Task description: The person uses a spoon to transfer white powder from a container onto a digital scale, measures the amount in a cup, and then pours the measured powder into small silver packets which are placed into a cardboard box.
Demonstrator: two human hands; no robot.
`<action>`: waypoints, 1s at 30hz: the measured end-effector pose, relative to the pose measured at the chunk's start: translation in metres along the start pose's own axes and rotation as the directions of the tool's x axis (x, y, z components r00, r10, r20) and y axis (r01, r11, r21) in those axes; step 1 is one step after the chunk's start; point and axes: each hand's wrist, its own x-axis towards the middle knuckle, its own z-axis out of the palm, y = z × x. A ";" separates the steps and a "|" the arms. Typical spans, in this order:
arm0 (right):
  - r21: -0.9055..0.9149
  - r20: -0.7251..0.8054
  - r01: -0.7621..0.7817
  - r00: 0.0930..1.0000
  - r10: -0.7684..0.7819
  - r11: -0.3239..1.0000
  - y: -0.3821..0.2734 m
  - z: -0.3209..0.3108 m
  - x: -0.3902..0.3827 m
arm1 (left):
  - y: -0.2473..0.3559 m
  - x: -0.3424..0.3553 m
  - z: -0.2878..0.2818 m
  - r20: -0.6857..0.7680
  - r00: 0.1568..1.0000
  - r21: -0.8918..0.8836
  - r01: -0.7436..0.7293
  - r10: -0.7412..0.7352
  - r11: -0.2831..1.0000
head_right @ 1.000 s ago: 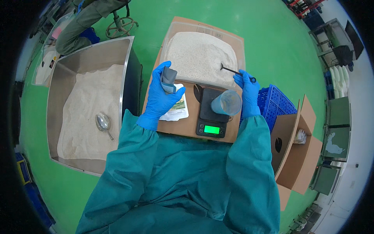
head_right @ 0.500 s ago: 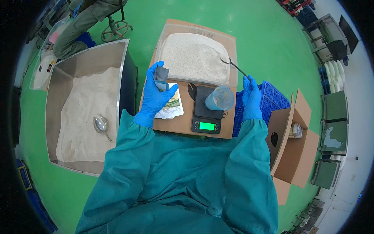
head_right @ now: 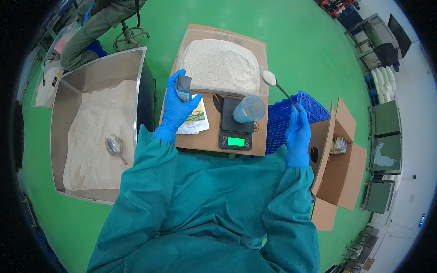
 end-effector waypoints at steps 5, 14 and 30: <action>-0.304 -0.034 0.063 0.996 -0.077 0.950 -0.001 -0.016 -0.051 | 0.002 -0.002 0.001 -0.009 1.000 -0.028 -0.016 0.015 0.999; -0.734 0.617 0.650 0.759 -0.207 0.196 0.002 0.000 -0.096 | 0.002 -0.008 0.000 -0.003 1.000 -0.023 0.005 -0.005 1.000; -0.634 0.186 0.298 0.955 -0.233 0.714 0.036 0.025 0.071 | -0.003 -0.004 0.003 0.030 0.999 -0.017 0.046 -0.045 0.999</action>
